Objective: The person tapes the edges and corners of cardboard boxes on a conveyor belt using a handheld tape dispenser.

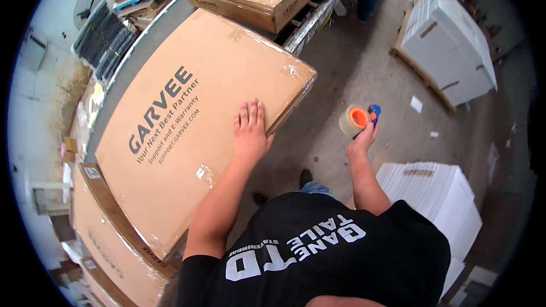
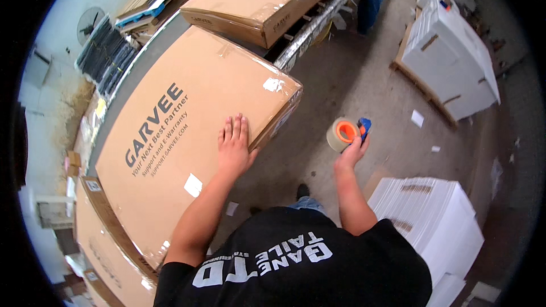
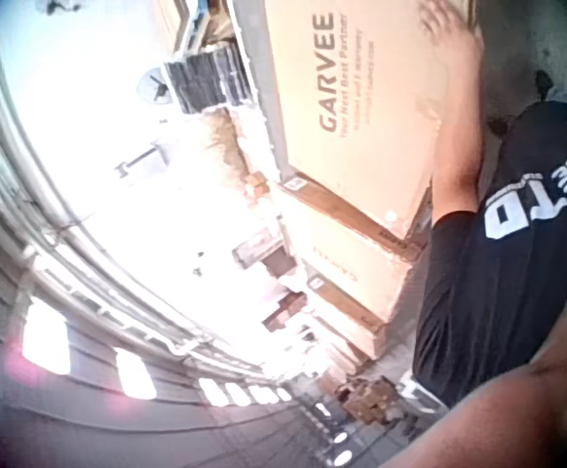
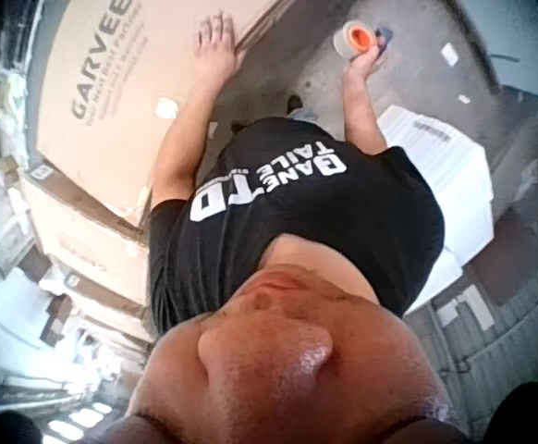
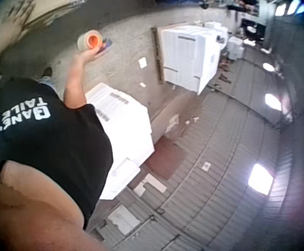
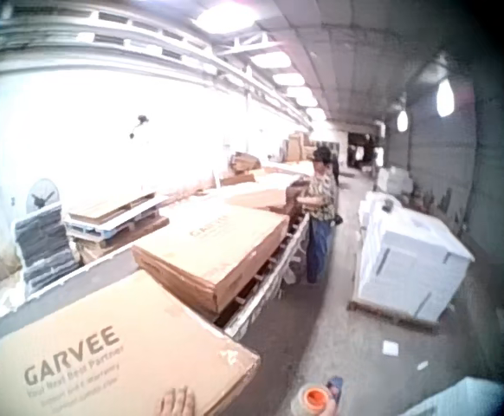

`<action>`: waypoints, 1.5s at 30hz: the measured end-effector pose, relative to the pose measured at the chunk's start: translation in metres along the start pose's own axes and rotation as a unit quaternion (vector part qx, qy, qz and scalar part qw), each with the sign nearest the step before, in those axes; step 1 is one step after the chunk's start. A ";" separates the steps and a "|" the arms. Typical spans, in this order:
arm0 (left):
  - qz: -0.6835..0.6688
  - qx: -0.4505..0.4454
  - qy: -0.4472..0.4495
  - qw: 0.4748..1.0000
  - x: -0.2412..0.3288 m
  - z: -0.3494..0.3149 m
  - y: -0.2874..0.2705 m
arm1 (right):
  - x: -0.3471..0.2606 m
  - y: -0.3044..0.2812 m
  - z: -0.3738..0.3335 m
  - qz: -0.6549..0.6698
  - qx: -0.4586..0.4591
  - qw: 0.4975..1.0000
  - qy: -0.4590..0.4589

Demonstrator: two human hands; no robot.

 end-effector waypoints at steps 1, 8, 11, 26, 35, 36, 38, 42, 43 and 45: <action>0.006 -0.002 0.010 1.000 -0.001 0.004 -0.003 | 0.019 -0.034 0.013 -0.046 0.092 0.995 0.009; 0.015 -0.001 0.024 1.000 0.002 0.010 -0.006 | 0.098 -0.213 0.063 -0.537 0.335 0.768 0.095; -0.001 0.001 0.022 1.000 -0.001 0.007 0.000 | 0.157 -0.163 0.095 -0.873 -0.119 0.408 0.241; -0.033 0.023 0.054 0.998 -0.002 0.006 -0.005 | 0.007 -0.001 -0.021 -0.409 0.493 0.761 0.102; -0.048 0.039 0.071 0.996 -0.006 0.002 0.008 | 0.066 0.113 -0.062 -0.380 0.464 0.798 0.066; -0.040 0.053 0.075 0.995 -0.003 0.004 0.012 | 0.062 0.078 -0.058 -0.352 0.504 0.787 0.044; -0.030 0.065 0.080 0.994 -0.002 0.007 0.010 | 0.064 0.000 -0.048 -0.286 0.598 0.749 -0.019; -0.048 0.070 0.081 0.993 0.009 0.007 0.007 | 0.105 -0.021 0.008 0.094 0.524 0.834 -0.145; -0.036 0.066 0.054 0.996 -0.005 0.008 0.020 | 0.111 0.066 -0.022 -0.169 0.472 0.865 -0.012; -0.031 0.067 0.054 0.996 -0.008 0.012 0.011 | 0.077 0.157 -0.077 -0.393 0.453 0.798 0.063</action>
Point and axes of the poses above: each hand's wrist, its own z-axis towards the middle knuckle, its own y-axis out of the palm, x = y × z, the point moved 7 cm from there along z, towards the middle knuckle, and after that the axes turned 15 degrees about y, right-handed, at the moved point
